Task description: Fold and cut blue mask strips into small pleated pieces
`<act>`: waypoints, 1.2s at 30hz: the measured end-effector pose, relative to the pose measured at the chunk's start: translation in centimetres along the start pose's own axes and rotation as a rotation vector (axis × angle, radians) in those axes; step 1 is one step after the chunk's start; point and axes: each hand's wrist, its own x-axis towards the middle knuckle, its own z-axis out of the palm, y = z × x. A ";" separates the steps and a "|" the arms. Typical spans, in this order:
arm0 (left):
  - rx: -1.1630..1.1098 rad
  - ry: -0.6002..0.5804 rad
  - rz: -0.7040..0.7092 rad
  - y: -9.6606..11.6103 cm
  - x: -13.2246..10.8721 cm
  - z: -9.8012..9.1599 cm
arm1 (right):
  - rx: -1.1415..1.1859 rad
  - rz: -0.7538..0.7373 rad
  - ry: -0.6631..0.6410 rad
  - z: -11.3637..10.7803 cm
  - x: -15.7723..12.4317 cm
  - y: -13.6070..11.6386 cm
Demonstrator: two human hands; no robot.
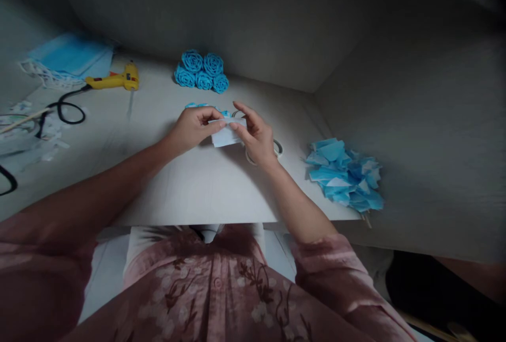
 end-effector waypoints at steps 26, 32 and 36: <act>-0.360 0.070 -0.182 -0.3 0.4 -0.6 | 0.020 -0.062 0.072 0.0 0.2 0.2; -0.303 0.044 -0.093 -1.0 0.4 -0.9 | 0.480 0.404 -0.071 0.3 0.5 -0.4; -0.266 0.080 -0.026 -1.0 0.5 -0.5 | 0.458 0.373 -0.122 0.4 0.2 -0.9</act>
